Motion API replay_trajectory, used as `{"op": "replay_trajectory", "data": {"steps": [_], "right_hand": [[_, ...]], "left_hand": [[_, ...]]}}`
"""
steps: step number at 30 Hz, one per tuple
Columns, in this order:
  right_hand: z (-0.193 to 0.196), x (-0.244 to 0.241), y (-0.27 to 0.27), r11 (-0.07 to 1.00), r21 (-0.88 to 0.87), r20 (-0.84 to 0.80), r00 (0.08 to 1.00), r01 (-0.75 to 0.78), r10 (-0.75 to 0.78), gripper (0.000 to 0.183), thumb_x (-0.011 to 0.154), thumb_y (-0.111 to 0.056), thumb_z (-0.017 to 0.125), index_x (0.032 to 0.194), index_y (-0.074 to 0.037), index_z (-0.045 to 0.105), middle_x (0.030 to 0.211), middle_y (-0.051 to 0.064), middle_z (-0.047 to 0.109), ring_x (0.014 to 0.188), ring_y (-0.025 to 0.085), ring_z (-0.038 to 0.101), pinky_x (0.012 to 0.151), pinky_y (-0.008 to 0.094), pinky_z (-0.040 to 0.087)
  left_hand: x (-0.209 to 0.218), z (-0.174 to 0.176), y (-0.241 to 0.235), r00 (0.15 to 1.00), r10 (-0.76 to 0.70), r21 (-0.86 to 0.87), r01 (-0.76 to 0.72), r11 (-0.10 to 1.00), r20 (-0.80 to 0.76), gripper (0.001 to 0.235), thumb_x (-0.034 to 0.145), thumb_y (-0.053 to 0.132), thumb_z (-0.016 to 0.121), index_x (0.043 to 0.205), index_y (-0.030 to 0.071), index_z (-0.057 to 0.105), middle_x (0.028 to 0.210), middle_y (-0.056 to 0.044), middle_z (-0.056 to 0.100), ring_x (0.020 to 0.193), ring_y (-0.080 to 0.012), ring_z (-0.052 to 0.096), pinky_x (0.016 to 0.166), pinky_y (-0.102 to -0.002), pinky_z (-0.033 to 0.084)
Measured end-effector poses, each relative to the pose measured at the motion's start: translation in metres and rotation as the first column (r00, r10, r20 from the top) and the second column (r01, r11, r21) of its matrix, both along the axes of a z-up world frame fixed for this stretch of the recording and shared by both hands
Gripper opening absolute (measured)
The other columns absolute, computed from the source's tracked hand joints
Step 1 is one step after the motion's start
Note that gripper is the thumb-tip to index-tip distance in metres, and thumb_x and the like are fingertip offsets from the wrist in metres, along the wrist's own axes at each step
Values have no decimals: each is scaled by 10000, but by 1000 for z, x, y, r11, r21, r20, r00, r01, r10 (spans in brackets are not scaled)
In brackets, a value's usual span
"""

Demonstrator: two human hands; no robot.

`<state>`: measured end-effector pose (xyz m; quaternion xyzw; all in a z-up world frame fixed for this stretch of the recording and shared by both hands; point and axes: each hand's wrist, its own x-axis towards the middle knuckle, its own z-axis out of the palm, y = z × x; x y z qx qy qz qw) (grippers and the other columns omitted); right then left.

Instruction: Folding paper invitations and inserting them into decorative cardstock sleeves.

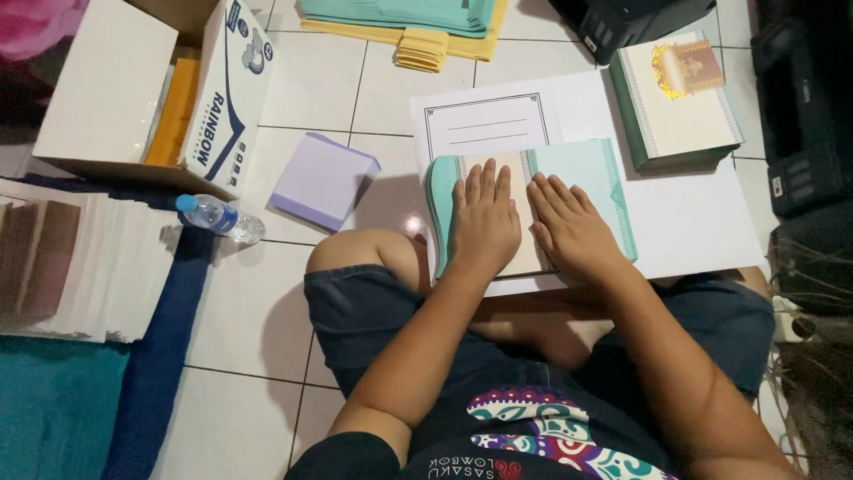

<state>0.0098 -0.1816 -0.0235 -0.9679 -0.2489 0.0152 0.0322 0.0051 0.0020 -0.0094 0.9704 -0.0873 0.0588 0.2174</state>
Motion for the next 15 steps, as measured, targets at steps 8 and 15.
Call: {"op": "replay_trajectory", "data": {"steps": [8,15], "right_hand": [[14,4,-1,1000,-26,-73,997,-11,9,677,1065,-500,252,1664,-189,192,1720,66,197,1582,255,157,1267,448,95],[21,42,14,999,41,-55,998,-1,3,644,1096,-478,209,1662,-170,225,1719,75,214,1588,256,156,1270,452,70]], "left_hand": [[0,-1,-3,1000,-16,13,16,1000,-14,563,1037,256,351,1566,68,366,1642,-245,285,1538,-423,234,1225,-610,98],[0,-1,-3,999,4,3,-4,1000,-33,560,1041,256,333,1571,77,359,1650,-227,282,1546,-398,227,1233,-588,81]]}}
